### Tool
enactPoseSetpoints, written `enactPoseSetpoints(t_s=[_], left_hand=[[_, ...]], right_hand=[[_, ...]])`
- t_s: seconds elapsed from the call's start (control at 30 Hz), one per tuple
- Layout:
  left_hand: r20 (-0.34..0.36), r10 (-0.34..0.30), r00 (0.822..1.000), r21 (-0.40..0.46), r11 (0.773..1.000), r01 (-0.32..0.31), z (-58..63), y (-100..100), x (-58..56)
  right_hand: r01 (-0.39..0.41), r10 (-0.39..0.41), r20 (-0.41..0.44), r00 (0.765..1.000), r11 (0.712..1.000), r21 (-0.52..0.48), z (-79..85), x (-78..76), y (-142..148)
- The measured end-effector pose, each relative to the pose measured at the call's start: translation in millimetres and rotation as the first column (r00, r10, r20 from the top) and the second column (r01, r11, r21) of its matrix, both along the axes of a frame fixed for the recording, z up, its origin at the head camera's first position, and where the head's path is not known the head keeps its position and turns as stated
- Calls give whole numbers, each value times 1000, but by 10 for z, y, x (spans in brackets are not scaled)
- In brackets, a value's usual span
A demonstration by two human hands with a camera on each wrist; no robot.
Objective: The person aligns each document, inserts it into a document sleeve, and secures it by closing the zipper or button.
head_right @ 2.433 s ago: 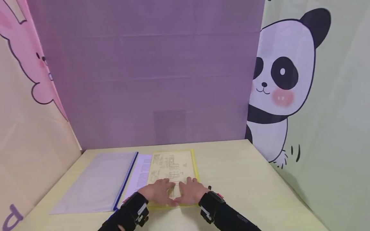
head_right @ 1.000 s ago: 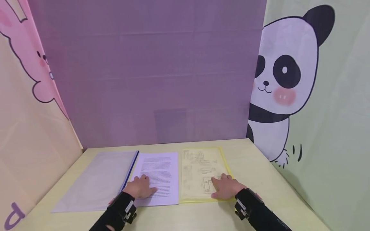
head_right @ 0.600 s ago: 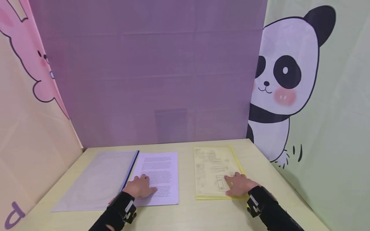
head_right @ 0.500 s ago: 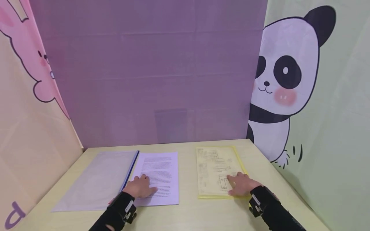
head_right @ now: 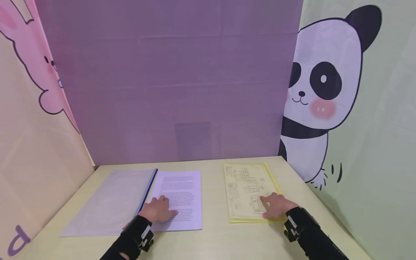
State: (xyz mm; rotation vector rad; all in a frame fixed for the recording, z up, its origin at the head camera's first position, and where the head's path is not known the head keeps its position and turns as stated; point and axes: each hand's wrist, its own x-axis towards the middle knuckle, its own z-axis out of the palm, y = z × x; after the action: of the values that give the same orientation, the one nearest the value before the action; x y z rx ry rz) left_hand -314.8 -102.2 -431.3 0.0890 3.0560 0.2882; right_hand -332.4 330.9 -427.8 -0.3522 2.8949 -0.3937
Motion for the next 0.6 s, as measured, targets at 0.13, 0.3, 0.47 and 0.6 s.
enactPoseSetpoints(t_s=[0.13, 0.3, 0.47, 0.6], left_hand=[[5, 4, 1000, -5, 1000, -4, -4, 1, -2], [0, 9, 1000, -1, 1000, -9, 14, 6, 6], [2, 16, 1000, 1, 1000, -16, 27, 14, 8], [3, 17, 1000, -4, 1000, -17, 33, 15, 6]], right_hand=[[3, -3, 20, 1000, 1000, 2, -9, -10, 82], [0, 0, 20, 1000, 1000, 3, -6, -19, 180], [2, -1, 32, 999, 1000, -15, 5, -14, 232], [-21, 21, 17, 1000, 1000, -22, 47, -16, 191]])
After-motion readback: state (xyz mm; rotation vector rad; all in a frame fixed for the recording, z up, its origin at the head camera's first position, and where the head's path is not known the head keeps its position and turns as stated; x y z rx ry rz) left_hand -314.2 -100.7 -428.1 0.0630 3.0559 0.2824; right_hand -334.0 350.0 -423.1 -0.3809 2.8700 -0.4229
